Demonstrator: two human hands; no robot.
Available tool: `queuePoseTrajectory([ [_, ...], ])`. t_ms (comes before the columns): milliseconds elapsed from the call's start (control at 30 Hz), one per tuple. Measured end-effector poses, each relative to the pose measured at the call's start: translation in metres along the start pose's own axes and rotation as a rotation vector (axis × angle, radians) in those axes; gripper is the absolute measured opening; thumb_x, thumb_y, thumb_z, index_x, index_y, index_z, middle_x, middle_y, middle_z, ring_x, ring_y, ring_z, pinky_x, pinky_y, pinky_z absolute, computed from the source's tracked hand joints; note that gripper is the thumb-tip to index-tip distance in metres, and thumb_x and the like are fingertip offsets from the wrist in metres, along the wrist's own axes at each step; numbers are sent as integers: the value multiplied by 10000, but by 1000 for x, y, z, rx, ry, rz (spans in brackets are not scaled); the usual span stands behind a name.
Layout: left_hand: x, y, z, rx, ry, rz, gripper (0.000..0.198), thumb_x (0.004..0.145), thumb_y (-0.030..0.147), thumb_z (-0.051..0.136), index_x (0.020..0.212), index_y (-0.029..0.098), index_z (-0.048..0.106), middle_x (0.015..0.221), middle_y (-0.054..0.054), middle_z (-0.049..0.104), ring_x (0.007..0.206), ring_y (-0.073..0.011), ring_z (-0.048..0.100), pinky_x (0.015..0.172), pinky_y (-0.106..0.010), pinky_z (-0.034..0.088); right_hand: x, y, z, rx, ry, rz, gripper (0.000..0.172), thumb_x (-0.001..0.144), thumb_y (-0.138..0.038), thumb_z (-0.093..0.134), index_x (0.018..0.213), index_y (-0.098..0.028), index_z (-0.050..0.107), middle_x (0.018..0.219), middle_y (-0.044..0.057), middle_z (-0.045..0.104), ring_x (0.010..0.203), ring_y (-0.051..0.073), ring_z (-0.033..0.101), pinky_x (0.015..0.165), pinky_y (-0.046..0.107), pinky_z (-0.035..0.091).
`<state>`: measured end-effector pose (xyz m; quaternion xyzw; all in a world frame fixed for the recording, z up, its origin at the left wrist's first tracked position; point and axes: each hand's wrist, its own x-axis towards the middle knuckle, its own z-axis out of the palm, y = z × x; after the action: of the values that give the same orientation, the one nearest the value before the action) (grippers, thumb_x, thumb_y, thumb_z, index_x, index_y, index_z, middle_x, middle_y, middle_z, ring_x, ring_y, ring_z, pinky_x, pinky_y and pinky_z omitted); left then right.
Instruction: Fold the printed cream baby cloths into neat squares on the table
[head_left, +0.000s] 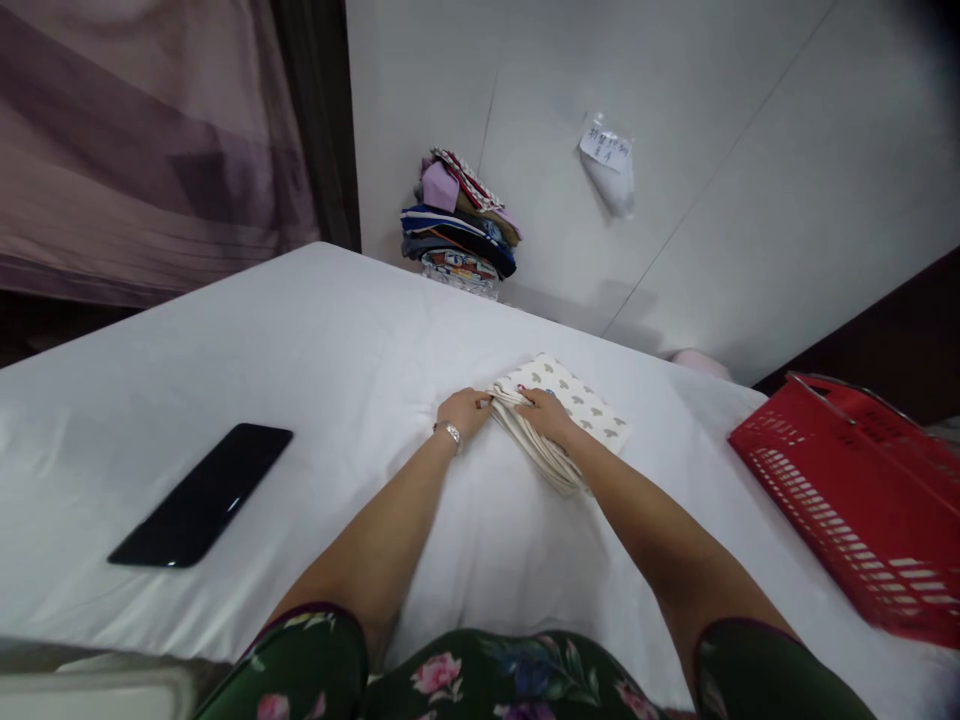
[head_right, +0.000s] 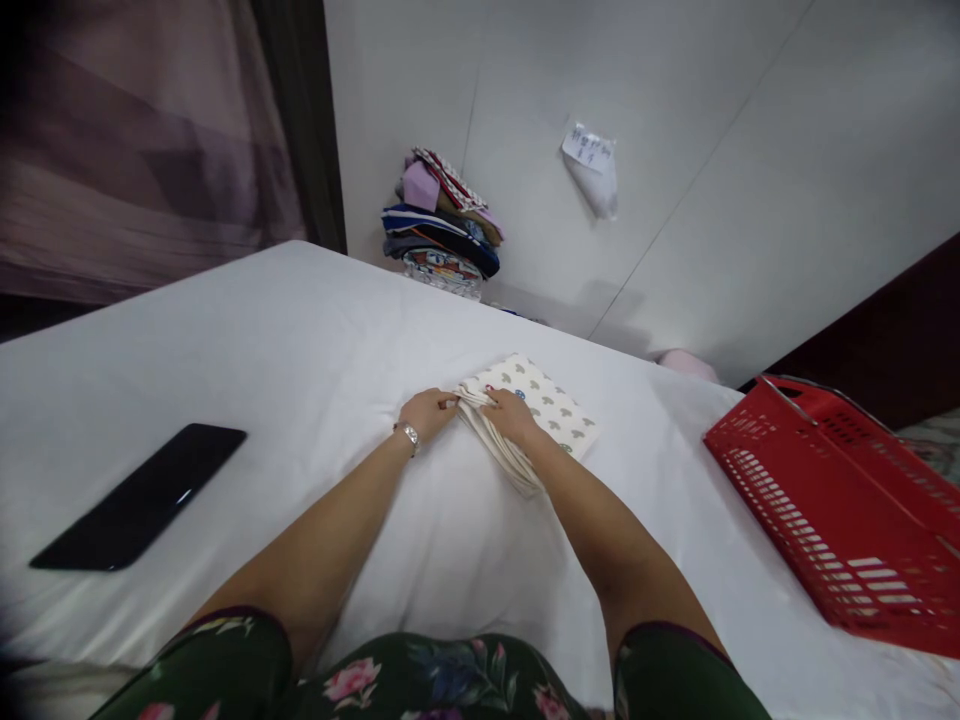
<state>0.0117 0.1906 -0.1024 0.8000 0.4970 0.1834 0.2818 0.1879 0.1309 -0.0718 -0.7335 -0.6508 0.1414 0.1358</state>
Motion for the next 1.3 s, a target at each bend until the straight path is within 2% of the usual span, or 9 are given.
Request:
queuePoseTrajectory([
  [167, -5, 9, 8, 130, -23, 38, 324, 800, 474, 482, 991, 274, 650, 946, -32, 643, 860, -188, 597, 679, -268, 425, -1, -3, -2, -23, 24, -30, 302, 816, -307, 502, 1070, -211, 635, 1077, 48, 628, 968, 193, 557, 836, 273, 405],
  [333, -2, 14, 16, 160, 24, 8, 284, 851, 356, 409, 963, 237, 642, 989, -51, 647, 908, -185, 596, 711, -268, 433, -8, -13, -2, -121, 14, -50, 318, 849, -317, 446, 1109, -215, 597, 1040, 56, 609, 952, 177, 553, 819, 268, 402],
  [400, 0, 13, 17, 133, 56, 4, 265, 843, 315, 411, 933, 233, 647, 986, -49, 650, 902, -188, 600, 710, -272, 437, -13, -19, 1, -184, 17, -38, 391, 839, -379, 465, 1186, -216, 541, 1128, 74, 573, 1017, 197, 530, 826, 285, 404],
  [467, 0, 11, 16, 105, 85, -18, 247, 828, 303, 428, 902, 222, 650, 977, -53, 654, 893, -194, 603, 712, -280, 441, -18, -25, 6, -265, 32, -27, 553, 784, -449, 539, 1270, -199, 460, 1250, 105, 502, 1106, 239, 479, 844, 314, 404],
  [533, 1, 8, 14, 73, 112, -55, 246, 821, 322, 442, 891, 212, 651, 980, -60, 656, 898, -201, 604, 724, -287, 444, -21, -28, 10, -342, 51, -9, 654, 750, -442, 583, 1320, -181, 395, 1298, 125, 461, 1137, 268, 449, 847, 334, 403],
  [733, 1, 0, 8, -21, 86, -123, 232, 794, 340, 482, 883, 225, 663, 943, -41, 677, 891, -193, 605, 728, -279, 439, -19, -22, 2, -329, 29, -8, 441, 863, -303, 418, 1291, -199, 438, 1163, 104, 556, 1025, 220, 536, 809, 289, 401],
  [867, -1, -1, 5, -24, 53, -86, 259, 805, 394, 474, 898, 245, 663, 920, -24, 671, 872, -186, 603, 708, -276, 432, -15, -20, -2, -316, -1, -2, 428, 864, -326, 416, 1271, -201, 464, 1136, 90, 571, 1008, 221, 551, 788, 283, 404],
  [1033, -4, 5, 10, 64, 60, -13, 360, 727, 512, 555, 941, 229, 615, 999, -40, 623, 872, -202, 601, 680, -290, 436, -15, -23, 1, -316, 9, 14, 434, 859, -309, 418, 1277, -198, 460, 1149, 91, 570, 1030, 217, 542, 807, 279, 398],
  [1300, 4, 2, 12, 129, 155, -47, 224, 847, 339, 406, 908, 224, 588, 1000, -51, 607, 909, -200, 591, 710, -301, 441, -19, -25, 3, -348, 9, -7, 459, 853, -298, 420, 1299, -191, 428, 1191, 93, 548, 1056, 218, 526, 830, 293, 407],
])
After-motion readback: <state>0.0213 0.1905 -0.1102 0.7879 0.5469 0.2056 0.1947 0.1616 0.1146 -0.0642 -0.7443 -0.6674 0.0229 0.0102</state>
